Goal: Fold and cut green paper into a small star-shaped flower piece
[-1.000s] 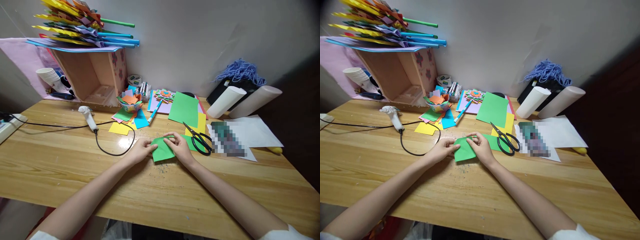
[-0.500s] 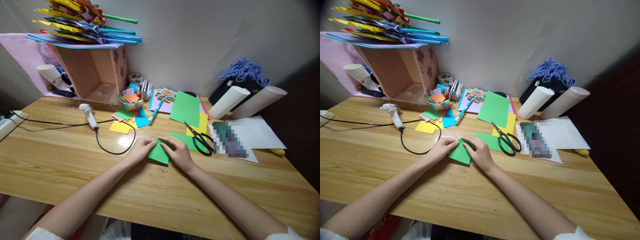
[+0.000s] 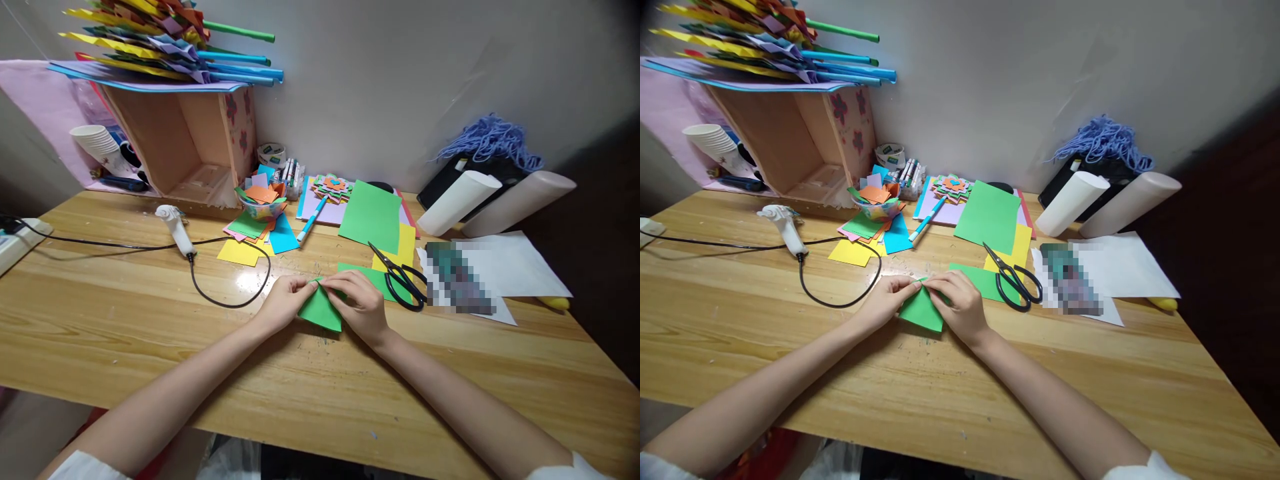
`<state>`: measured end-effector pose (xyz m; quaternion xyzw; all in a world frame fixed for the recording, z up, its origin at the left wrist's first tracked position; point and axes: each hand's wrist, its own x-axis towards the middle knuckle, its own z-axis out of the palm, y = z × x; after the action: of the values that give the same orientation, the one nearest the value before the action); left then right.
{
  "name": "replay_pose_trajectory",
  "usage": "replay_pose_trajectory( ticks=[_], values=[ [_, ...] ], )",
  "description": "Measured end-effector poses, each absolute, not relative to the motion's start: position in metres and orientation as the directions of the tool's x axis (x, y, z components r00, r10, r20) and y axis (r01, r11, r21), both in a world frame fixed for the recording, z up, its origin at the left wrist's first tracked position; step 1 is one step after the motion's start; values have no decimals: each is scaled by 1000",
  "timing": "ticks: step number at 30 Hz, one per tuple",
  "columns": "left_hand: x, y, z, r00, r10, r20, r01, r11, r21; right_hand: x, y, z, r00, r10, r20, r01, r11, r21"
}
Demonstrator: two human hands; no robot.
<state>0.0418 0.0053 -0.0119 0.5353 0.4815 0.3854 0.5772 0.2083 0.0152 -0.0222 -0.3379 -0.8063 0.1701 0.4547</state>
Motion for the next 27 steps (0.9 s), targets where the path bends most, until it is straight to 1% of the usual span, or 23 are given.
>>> replay_pose_trajectory(
  ticks=[4, 7, 10, 14, 17, 20, 24, 27],
  values=[
    [42, 5, -11, 239, 956, -168, 42, 162, 986, 210, 16, -22, -429, 586, 687, 388, 807, -446],
    [43, 4, -9, 215, 957, -195, 28, 194, 981, 211, 17, -21, -465, 527, 711, 405, 841, -358],
    [43, 4, -5, 189, 956, -227, 8, 229, 973, 211, 17, -21, -512, 466, 722, 418, 869, -264],
    [42, 4, -4, 223, 943, -245, -42, 261, 965, 212, 19, -20, -583, 390, 713, 395, 903, -171],
    [41, 6, -7, 210, 947, -241, -35, 254, 967, 212, 21, -20, -613, 366, 700, 379, 914, -147],
    [39, 7, -9, 205, 954, -220, -43, 234, 971, 213, 21, -21, -597, 380, 707, 380, 910, -168],
    [37, 7, -8, 258, 938, -233, -79, 260, 962, 215, 20, -24, -548, 409, 730, 393, 896, -207],
    [36, 8, -6, 273, 930, -248, -68, 275, 959, 217, 21, -24, -568, 390, 725, 387, 904, -182]
  ],
)
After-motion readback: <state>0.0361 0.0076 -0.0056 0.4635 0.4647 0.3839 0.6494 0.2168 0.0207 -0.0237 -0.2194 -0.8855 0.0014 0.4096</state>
